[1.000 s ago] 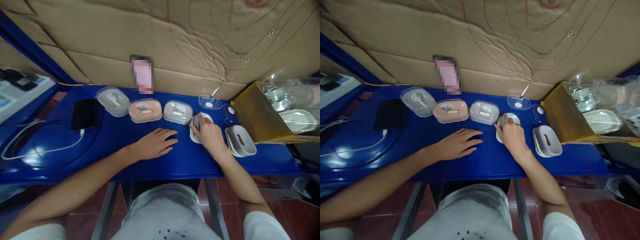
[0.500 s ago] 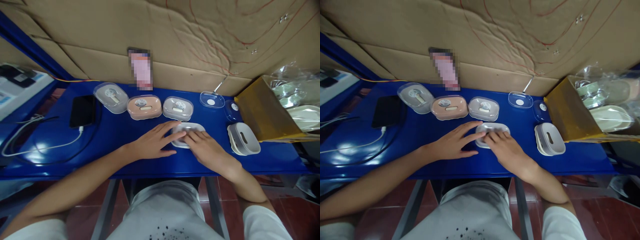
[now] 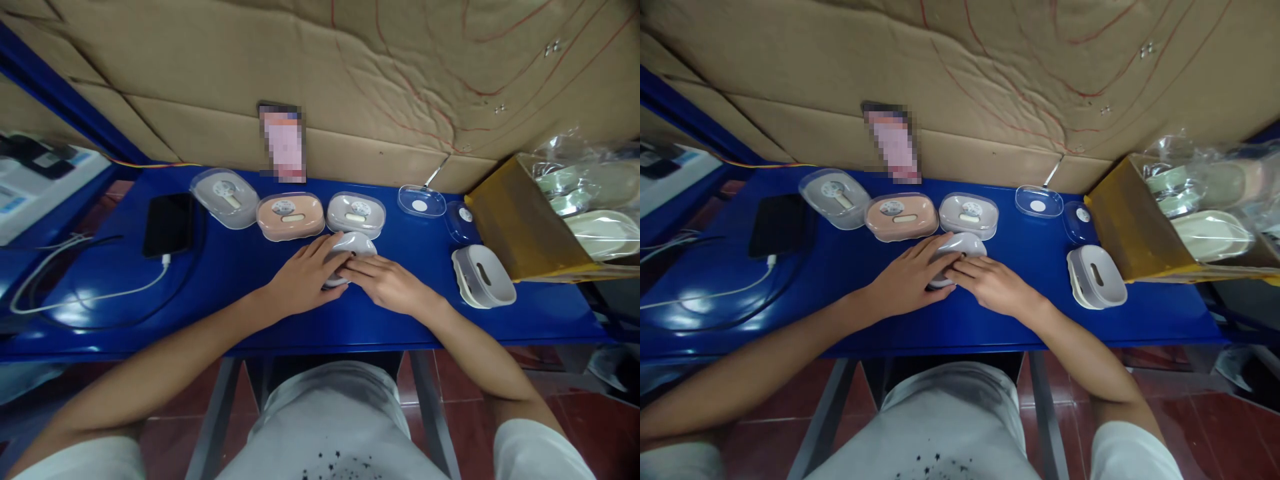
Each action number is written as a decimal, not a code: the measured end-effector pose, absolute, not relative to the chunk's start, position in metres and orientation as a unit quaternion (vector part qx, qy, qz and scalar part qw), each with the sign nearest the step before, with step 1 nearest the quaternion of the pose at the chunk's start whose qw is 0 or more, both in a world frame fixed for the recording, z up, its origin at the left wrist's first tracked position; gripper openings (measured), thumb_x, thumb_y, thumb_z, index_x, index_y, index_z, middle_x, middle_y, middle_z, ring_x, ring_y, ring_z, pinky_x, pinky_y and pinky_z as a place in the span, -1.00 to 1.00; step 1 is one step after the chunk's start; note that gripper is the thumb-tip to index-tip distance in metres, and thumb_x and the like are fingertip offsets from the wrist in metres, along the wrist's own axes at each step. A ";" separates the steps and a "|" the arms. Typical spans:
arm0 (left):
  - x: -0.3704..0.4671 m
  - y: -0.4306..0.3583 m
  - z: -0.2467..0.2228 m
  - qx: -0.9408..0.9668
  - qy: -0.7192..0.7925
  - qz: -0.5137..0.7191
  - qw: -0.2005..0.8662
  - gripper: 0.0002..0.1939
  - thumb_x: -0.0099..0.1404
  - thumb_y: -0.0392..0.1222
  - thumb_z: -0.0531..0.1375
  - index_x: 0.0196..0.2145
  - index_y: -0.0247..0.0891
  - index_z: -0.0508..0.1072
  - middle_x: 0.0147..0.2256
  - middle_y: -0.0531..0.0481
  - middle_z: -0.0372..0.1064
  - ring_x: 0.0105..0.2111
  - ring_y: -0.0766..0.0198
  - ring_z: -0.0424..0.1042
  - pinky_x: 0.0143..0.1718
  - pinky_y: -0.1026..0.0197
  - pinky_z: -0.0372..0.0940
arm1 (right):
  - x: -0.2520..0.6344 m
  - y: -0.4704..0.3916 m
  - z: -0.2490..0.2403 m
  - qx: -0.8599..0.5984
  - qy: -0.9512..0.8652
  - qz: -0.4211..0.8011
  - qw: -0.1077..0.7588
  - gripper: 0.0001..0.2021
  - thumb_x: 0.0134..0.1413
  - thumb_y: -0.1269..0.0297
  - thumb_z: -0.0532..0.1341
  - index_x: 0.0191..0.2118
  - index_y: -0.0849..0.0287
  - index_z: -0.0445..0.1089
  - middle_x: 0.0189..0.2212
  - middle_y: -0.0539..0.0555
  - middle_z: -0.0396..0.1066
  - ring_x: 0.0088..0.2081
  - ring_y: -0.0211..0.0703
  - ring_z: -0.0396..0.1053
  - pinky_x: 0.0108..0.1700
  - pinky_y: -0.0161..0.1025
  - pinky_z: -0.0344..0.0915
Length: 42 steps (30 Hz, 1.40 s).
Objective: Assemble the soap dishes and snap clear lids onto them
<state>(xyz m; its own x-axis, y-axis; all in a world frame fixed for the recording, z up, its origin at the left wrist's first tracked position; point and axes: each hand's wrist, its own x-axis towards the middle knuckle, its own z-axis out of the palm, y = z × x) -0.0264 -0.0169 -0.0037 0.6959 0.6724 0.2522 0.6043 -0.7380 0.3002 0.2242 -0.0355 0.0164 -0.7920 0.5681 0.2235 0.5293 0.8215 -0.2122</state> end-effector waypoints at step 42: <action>-0.038 0.000 0.001 0.905 0.337 0.207 0.159 -0.33 0.40 -0.09 0.34 0.37 -0.22 0.27 0.43 -0.35 0.08 0.48 -0.25 0.12 0.45 -0.29 0.19 | 0.350 0.016 0.033 -0.632 -0.766 0.110 0.022 -0.19 0.24 -0.05 0.36 0.51 -0.04 0.14 0.52 0.32 0.13 0.49 0.40 0.13 0.36 0.52 0.13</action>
